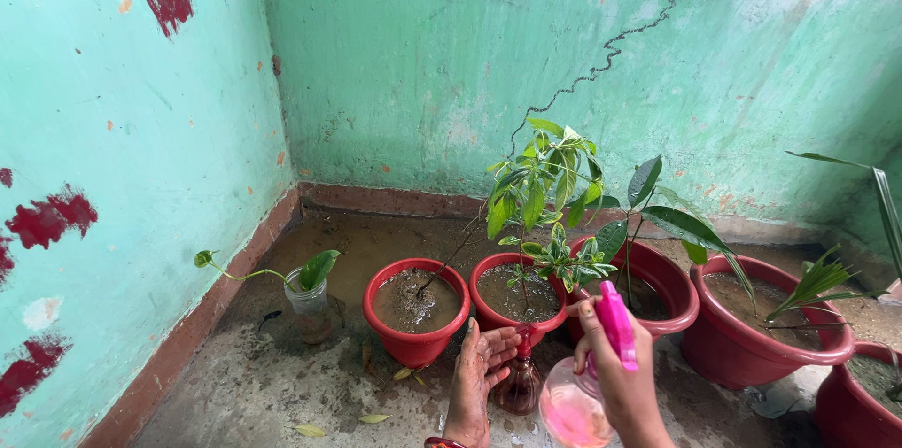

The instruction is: The person uses a pink spray bottle to mist water onto several potted plants arranged in a row. They systematically move from one pot to the next, spraying the leaves and soil of each plant.

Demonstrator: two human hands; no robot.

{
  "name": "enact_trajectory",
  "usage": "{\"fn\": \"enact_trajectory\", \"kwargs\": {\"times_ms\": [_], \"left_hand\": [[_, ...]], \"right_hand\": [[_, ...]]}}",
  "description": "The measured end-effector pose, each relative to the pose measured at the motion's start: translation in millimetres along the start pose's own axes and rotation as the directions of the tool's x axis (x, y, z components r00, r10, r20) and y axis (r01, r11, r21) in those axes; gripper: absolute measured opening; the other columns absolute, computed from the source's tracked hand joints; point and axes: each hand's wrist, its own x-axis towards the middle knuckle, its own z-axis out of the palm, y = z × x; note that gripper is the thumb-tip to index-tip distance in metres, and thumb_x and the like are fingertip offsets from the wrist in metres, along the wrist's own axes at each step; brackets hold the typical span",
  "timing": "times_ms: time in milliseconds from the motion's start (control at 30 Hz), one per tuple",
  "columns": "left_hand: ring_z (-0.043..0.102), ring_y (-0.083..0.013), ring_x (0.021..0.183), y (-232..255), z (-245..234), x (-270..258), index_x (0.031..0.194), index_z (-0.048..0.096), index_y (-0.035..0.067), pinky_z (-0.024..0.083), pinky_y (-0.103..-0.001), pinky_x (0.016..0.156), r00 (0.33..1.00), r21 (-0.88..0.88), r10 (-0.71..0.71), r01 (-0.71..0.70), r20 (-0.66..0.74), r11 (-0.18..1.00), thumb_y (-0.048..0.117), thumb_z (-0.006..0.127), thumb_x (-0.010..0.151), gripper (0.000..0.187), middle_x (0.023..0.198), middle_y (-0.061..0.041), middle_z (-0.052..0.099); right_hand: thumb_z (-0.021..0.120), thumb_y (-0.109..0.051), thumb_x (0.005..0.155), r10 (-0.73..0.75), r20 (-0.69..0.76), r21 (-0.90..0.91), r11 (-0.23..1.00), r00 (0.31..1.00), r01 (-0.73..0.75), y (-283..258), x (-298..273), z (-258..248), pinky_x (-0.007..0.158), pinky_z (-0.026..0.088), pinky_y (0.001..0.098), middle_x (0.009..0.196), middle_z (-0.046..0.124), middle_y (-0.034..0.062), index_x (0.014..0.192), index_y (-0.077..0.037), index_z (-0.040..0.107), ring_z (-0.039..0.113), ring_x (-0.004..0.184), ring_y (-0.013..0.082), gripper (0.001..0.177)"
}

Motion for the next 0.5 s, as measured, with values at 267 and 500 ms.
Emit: {"fn": "enact_trajectory", "kwargs": {"times_ms": [267,500], "left_hand": [[0.064,-0.0138,0.112,-2,1,0,0.126,0.072,0.011,0.042,-0.034,0.099,1.000,0.023,-0.003,0.003,-0.004,1.000,0.074,0.035,0.087,0.083,0.121,-0.003,0.074],[0.065,-0.0129,0.111,-19,-5,3,0.125,0.072,0.011,0.043,-0.034,0.099,1.000,0.079,-0.021,0.022,-0.013,0.997,0.075,0.036,0.087,0.083,0.121,-0.003,0.075]], "right_hand": [[0.063,-0.023,0.096,0.026,0.022,-0.006,1.000,0.999,-0.026,-10,7,-14,0.050,0.046,0.0276,0.085,0.074,0.0081,0.101,0.001,0.068,0.055,0.053,0.0105,0.025],[0.062,-0.028,0.098,0.002,0.087,-0.090,0.996,0.996,0.006,-3,6,-43,0.061,0.043,0.0273,0.066,0.057,0.0029,0.106,-0.001,0.079,0.055,0.065,0.0109,0.032]]}}
